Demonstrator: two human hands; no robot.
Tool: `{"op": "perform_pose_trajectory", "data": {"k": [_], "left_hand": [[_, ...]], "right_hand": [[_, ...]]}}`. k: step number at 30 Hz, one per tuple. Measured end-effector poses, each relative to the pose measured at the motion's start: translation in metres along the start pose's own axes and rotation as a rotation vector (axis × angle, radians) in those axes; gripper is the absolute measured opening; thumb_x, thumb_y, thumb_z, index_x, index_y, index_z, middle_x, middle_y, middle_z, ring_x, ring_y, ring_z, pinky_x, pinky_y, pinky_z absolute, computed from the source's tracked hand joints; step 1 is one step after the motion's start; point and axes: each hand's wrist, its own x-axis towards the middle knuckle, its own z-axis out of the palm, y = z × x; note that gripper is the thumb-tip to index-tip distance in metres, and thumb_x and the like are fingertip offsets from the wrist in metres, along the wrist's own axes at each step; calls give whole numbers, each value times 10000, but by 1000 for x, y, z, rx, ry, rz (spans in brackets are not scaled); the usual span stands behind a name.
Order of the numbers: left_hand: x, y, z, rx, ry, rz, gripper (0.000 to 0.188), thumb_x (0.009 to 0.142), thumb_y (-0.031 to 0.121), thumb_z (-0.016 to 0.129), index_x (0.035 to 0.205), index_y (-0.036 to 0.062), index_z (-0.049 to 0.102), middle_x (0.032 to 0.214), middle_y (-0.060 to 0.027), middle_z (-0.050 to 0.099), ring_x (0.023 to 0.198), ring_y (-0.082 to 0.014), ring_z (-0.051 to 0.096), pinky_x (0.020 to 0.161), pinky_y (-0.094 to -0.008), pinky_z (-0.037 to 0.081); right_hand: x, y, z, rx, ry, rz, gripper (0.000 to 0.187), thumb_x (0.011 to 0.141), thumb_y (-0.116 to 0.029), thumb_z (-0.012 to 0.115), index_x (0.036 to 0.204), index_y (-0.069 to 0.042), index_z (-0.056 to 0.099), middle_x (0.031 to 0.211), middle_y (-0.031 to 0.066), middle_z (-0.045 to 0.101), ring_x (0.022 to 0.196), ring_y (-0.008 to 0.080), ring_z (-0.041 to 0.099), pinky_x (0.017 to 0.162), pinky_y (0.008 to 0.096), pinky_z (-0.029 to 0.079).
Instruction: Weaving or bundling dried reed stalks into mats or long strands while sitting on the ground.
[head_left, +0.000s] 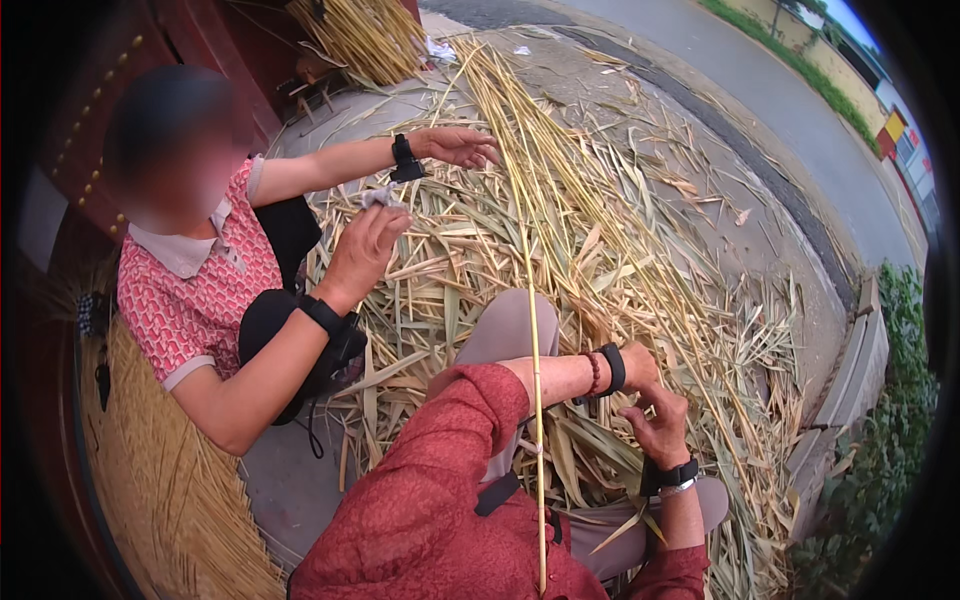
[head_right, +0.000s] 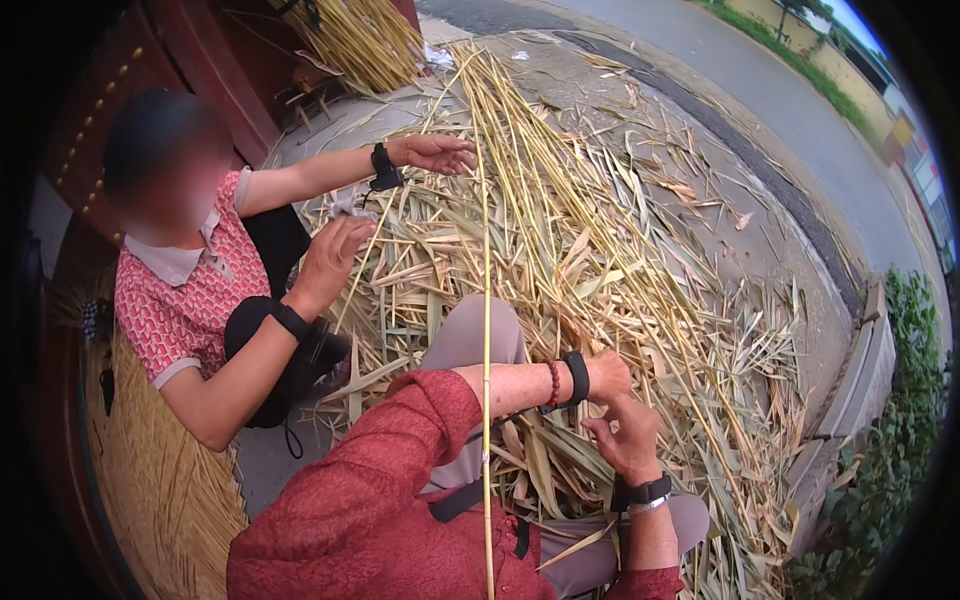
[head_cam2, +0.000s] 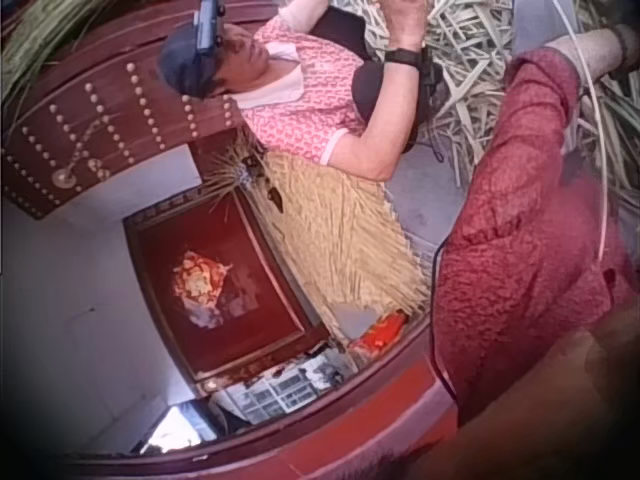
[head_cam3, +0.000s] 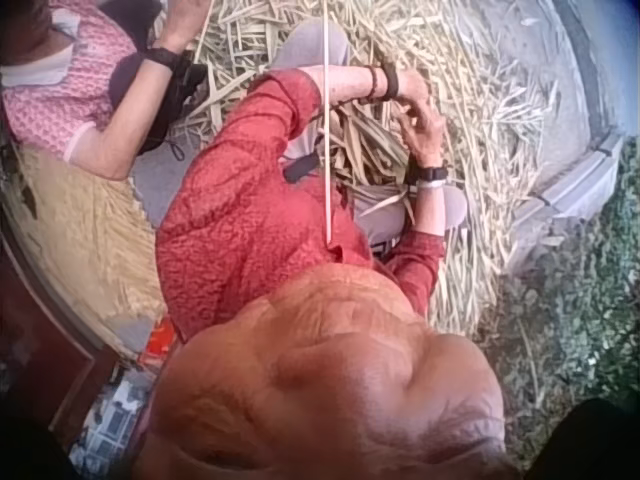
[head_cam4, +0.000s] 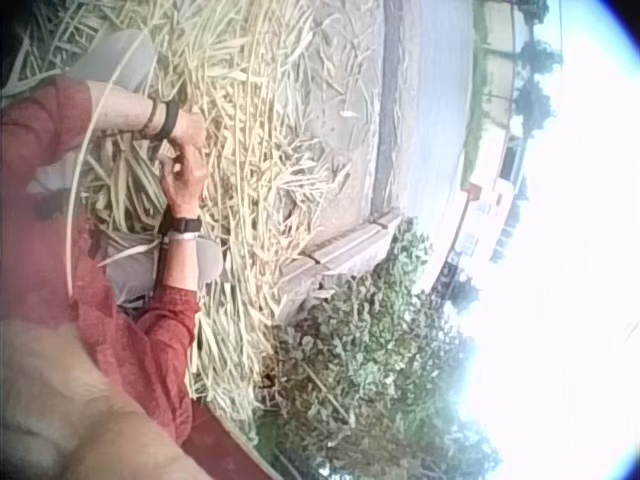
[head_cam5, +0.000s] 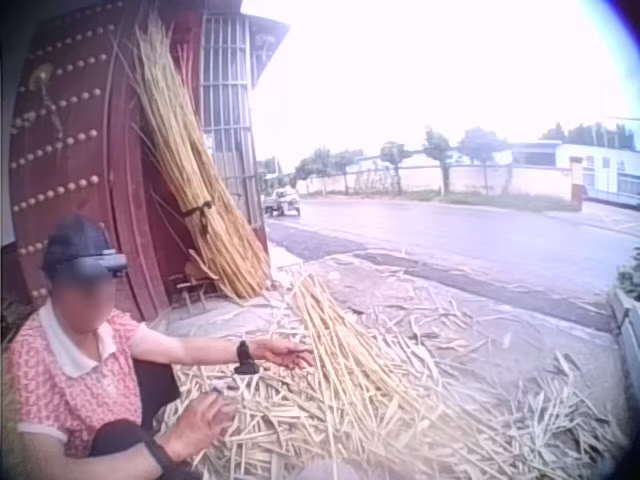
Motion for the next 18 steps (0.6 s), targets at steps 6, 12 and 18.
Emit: {"op": "perform_pose_trajectory", "data": {"k": [6, 12, 18], "left_hand": [[0, -8, 7, 17, 38, 81, 179, 624, 245, 587, 638, 72, 629, 667, -110, 620, 677, -265, 617, 568, -361, 481], [-3, 0, -9, -84, -127, -50, 170, 679, 201, 568, 767, 89, 660, 802, -94, 647, 785, -253, 622, 649, -359, 494], [2, 0, -1, 72, -137, -30, 143, 634, 121, 619, 760, 72, 666, 822, -94, 643, 803, -232, 621, 649, -341, 498]], "right_hand": [[-1, -1, 2, 75, 53, 3, 385, 609, -161, 741, 940, -50, 579, 626, 84, 576, 538, 204, 565, 510, 289, 427], [-1, -16, 6, 90, 70, -148, 556, 597, -69, 705, 1118, -42, 512, 635, 86, 567, 530, 205, 563, 504, 284, 433], [-1, -44, 12, 130, -100, -435, 531, 604, -32, 649, 1115, -58, 507, 616, 80, 527, 495, 223, 523, 470, 307, 399]]}}
